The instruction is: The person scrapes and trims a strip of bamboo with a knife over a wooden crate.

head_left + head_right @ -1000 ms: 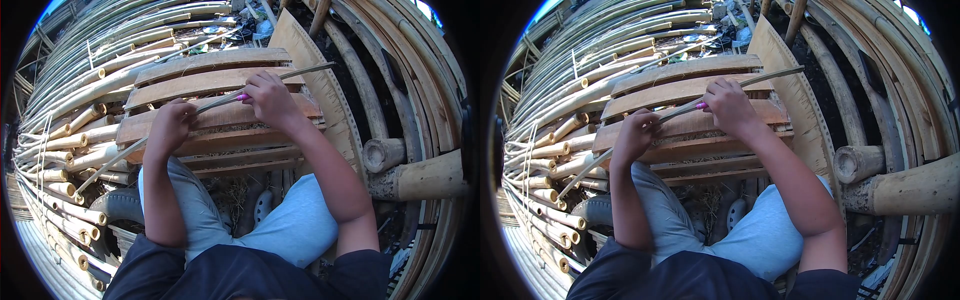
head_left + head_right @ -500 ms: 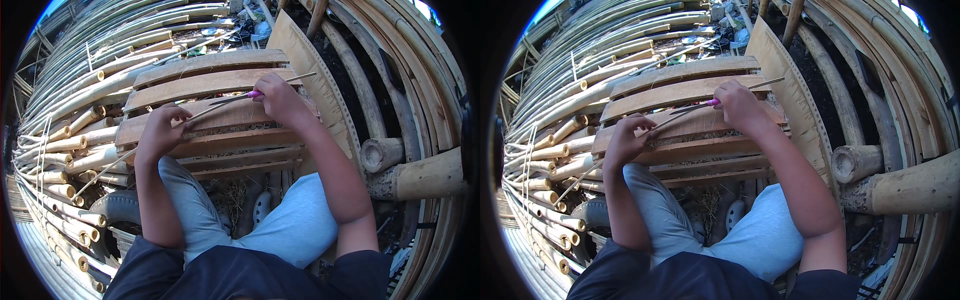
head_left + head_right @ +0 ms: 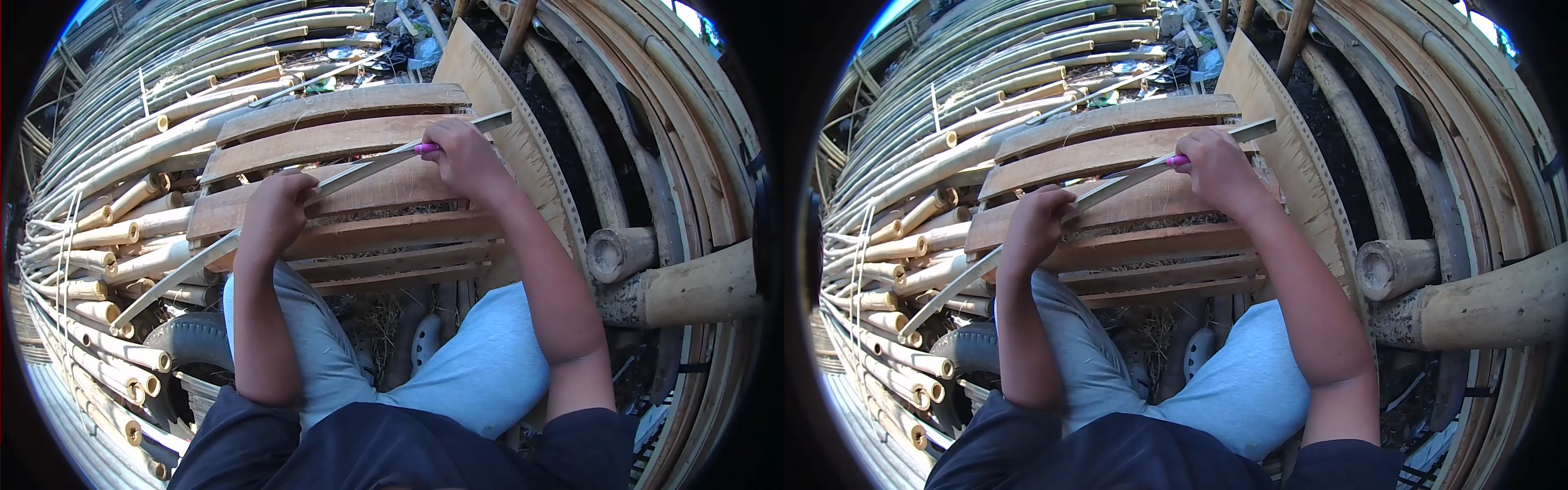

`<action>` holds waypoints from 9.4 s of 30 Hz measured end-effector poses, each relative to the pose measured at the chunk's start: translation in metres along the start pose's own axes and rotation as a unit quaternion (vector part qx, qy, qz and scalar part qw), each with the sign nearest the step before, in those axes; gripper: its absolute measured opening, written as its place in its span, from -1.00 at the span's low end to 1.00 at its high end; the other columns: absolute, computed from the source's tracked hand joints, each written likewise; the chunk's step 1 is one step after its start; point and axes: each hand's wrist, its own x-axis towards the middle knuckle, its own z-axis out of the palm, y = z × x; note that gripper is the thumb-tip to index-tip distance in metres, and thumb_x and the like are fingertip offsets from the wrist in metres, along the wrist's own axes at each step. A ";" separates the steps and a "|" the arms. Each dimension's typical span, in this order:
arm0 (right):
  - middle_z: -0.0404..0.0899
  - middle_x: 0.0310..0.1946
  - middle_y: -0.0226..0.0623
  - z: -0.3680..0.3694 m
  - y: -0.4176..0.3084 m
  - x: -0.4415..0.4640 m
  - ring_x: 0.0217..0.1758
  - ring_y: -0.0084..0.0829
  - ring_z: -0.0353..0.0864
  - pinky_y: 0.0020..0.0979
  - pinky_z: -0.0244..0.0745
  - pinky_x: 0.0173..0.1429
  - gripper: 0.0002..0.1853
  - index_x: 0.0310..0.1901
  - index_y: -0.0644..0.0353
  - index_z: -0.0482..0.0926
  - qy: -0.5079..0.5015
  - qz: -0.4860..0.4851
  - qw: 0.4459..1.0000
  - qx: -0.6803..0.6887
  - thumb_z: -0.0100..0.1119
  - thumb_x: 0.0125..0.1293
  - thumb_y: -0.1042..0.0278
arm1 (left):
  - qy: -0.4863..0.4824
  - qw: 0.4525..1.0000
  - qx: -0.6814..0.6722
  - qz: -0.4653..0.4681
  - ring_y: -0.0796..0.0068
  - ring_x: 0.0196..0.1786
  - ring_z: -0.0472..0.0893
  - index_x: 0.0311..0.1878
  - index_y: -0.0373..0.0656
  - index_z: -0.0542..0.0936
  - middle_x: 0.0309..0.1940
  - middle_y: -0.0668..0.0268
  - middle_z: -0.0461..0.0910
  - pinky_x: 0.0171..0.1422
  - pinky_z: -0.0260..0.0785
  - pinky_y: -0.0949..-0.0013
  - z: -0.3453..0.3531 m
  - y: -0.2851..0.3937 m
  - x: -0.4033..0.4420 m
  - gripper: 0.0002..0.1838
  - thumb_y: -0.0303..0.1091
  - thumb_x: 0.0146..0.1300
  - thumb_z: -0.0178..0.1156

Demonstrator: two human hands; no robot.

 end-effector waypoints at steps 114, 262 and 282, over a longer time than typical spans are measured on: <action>0.69 -0.41 -0.15 -0.029 -0.009 -0.043 -0.34 -0.48 0.61 -0.31 0.55 -0.11 -0.73 -0.26 0.37 0.67 0.155 0.492 0.856 -0.027 0.39 0.45 0.28 | -0.020 0.995 0.006 0.099 0.24 -0.47 0.51 -0.18 0.07 0.82 -0.53 0.29 0.41 -0.37 0.31 0.11 0.002 -0.018 -0.007 -0.88 -0.19 0.28 0.50; 0.77 -0.29 0.04 -0.030 -0.002 -0.050 -0.20 -0.15 0.82 -0.22 0.65 -0.02 -0.81 -0.11 0.34 0.76 0.141 0.481 0.864 -0.042 0.38 0.42 0.37 | -0.025 0.997 -0.005 0.067 0.23 -0.45 0.52 -0.19 -0.06 0.80 -0.48 0.26 0.45 -0.32 0.34 0.14 -0.012 -0.030 -0.016 -0.86 -0.26 0.28 0.50; 0.77 -0.36 -0.18 -0.038 -0.004 -0.032 -0.28 -0.48 0.72 -0.29 0.61 -0.09 -0.79 -0.17 0.36 0.77 0.086 0.513 0.854 -0.010 0.44 0.41 0.33 | -0.021 0.997 0.012 0.078 0.26 -0.48 0.50 -0.23 -0.08 0.78 -0.51 0.26 0.44 -0.35 0.32 0.17 -0.014 -0.025 -0.019 -0.85 -0.25 0.27 0.52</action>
